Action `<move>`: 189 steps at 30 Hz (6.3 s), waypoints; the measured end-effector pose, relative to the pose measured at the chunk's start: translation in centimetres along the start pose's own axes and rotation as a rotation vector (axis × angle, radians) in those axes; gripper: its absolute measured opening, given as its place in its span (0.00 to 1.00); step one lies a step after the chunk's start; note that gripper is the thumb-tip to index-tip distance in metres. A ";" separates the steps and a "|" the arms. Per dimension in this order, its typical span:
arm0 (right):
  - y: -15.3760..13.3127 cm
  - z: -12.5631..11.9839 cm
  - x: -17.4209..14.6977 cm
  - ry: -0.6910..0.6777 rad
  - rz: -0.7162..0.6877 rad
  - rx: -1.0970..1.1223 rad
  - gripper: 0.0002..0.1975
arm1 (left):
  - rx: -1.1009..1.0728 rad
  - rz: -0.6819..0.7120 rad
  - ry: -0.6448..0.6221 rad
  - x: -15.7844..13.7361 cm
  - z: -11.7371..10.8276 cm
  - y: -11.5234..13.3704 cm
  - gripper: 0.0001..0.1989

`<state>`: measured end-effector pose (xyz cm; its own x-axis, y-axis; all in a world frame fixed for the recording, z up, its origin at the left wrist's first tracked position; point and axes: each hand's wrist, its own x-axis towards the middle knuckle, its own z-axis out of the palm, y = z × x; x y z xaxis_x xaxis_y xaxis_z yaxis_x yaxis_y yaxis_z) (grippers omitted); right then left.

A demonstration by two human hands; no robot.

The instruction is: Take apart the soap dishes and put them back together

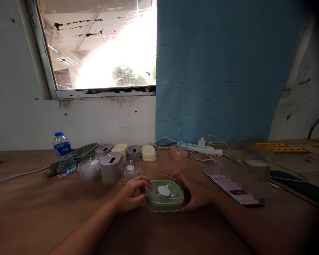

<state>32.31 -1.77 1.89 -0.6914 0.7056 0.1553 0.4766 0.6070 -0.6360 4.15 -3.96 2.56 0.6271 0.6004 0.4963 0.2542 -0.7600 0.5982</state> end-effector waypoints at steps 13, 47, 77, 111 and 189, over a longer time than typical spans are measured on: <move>0.6 0.2 0.1 -0.005 -0.016 0.127 0.52 | 0.795 0.327 0.053 -0.2 -0.6 -1.8 0.13; -0.1 -0.3 0.2 -0.012 -0.004 -0.108 0.37 | 1.149 -0.229 0.155 0.6 -0.5 -4.6 0.21; -1.4 1.9 0.7 0.076 0.024 0.048 0.49 | 0.201 0.007 -0.050 0.4 -0.4 -1.6 0.17; 5.4 -0.3 2.7 0.866 0.227 0.159 0.23 | -0.029 -0.134 -0.372 -0.6 -1.7 -2.5 0.20; -4.1 -2.2 3.4 -0.197 -0.135 -0.670 0.18 | 0.212 0.038 -0.091 -0.5 -1.2 -2.2 0.13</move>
<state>29.21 -1.01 6.68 -0.8232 0.5673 0.0207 0.5672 0.8235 -0.0095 2.40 -2.25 1.73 0.7003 0.5531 0.4513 0.3722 -0.8224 0.4303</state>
